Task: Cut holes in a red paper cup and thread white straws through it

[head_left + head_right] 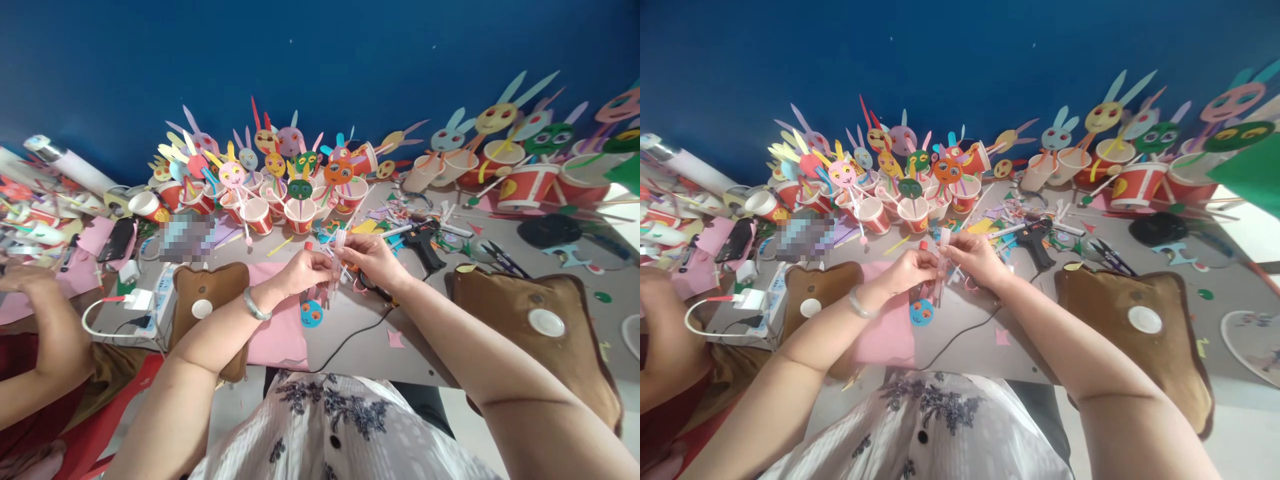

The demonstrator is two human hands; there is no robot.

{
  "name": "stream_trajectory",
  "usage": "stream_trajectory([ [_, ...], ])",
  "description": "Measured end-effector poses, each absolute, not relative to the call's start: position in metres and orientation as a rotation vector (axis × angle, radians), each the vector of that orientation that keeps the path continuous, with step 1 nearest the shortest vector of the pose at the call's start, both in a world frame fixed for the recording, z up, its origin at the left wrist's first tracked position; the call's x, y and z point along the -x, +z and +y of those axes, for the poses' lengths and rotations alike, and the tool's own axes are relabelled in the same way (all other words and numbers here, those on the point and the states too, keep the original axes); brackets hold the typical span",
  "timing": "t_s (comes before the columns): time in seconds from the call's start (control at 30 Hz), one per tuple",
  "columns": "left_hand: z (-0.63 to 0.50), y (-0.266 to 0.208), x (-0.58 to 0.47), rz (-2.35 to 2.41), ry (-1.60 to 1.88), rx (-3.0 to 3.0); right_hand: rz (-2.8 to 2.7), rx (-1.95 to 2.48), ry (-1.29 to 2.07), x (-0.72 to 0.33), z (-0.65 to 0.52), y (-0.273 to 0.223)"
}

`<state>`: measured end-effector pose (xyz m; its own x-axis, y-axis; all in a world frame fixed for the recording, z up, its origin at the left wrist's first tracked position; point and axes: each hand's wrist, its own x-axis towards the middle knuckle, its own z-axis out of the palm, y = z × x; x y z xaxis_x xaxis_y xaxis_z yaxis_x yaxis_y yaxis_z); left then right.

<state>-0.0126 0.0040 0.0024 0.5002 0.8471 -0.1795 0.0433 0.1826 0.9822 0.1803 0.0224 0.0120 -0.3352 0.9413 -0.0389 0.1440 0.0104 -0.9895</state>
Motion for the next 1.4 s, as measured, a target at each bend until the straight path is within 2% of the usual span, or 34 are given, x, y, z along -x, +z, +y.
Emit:
stream_trajectory([
  [0.13, 0.003, 0.005, 0.012, 0.911, 0.695, -1.246, -1.557, 1.112, 1.496, -0.179, 0.021, 0.014],
  [0.4, 0.0, 0.02, 0.01, 0.898, 0.559, -1.189, -1.536, 1.144, 1.348, -0.179, 0.022, 0.006],
  [0.6, -0.001, 0.02, 0.01, 0.881, 0.613, -1.239, -1.569, 1.125, 1.449, -0.178, 0.02, 0.005],
  [0.77, 0.006, 0.015, 0.019, 1.024, 0.645, -1.608, -1.536, 1.223, 1.368, -0.177, 0.019, 0.007],
  [0.9, 0.006, 0.042, 0.027, 1.276, 0.919, -1.82, -1.669, 1.256, 1.393, -0.176, 0.018, 0.0],
  [1.03, 0.0, 0.088, 0.04, 1.357, 1.024, -1.935, -1.913, 1.233, 1.297, -0.172, 0.014, -0.013],
  [1.1, 0.003, 0.107, 0.056, 1.545, 0.899, -2.054, -1.967, 1.271, 1.181, -0.17, 0.012, -0.016],
  [1.2, 0.021, 0.126, 0.098, 1.792, 0.511, -2.21, -2.032, 1.277, 1.126, -0.17, 0.013, -0.018],
  [1.3, 0.049, 0.132, 0.161, 2.232, 0.141, -2.069, -2.076, 1.251, 1.114, -0.171, 0.014, -0.017],
  [1.4, 0.079, 0.125, 0.231, 2.685, 0.01, -1.748, -2.092, 1.257, 1.119, -0.172, 0.013, -0.017],
])
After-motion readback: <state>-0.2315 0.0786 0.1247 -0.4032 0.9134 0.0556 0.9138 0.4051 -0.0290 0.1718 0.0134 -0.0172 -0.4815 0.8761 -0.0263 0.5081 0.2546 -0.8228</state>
